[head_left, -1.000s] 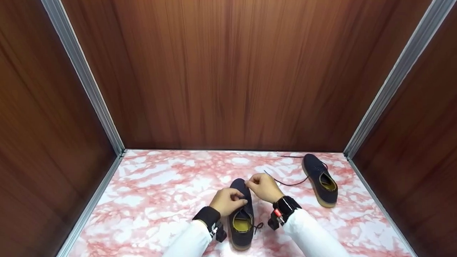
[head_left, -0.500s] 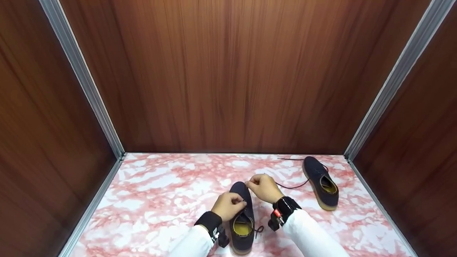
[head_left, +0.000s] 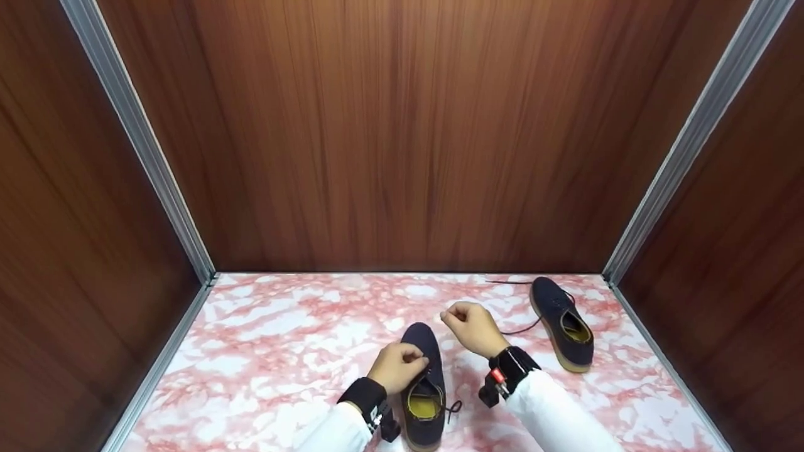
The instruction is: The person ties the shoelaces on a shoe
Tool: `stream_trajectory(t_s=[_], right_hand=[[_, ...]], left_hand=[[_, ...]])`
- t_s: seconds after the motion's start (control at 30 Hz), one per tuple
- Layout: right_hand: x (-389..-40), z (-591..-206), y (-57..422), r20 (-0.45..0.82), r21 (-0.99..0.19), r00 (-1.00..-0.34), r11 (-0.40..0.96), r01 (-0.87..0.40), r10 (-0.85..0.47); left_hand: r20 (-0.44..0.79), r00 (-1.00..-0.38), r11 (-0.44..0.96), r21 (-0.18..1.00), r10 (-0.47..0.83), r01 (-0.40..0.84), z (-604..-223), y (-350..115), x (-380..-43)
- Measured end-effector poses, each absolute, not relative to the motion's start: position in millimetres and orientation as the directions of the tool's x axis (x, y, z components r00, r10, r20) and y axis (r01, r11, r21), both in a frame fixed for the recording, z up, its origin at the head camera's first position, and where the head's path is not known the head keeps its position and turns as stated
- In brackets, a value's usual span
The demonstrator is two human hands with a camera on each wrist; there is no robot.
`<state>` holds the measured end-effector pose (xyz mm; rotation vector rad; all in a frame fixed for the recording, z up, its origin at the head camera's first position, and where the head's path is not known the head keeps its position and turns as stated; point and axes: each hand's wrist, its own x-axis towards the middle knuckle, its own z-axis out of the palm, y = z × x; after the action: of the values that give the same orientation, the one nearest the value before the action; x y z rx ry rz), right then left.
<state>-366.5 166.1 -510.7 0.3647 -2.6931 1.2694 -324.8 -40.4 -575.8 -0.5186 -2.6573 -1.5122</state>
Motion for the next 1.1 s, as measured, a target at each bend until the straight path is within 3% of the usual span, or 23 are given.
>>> stream_trajectory(t_s=[0.57, 0.87, 1.1], right_hand=[[-360, -510, 183, 0.268, -0.823, -0.962, 0.507, -0.257, -0.052], [-339, -534, 186, 0.182, -0.819, -0.962, 0.51, -0.264, -0.205], [-321, -556, 182, 0.152, -0.786, -0.921, 0.521, -0.333, -0.36]], left_hand=[[0.184, -0.947, 0.429, 0.857, 0.264, 0.287, -575, -44, -323], [0.15, -0.953, 0.406, 0.879, 0.262, 0.25, -577, -43, -323], [0.147, -0.956, 0.36, 0.903, 0.253, 0.234, -578, -45, -323]])
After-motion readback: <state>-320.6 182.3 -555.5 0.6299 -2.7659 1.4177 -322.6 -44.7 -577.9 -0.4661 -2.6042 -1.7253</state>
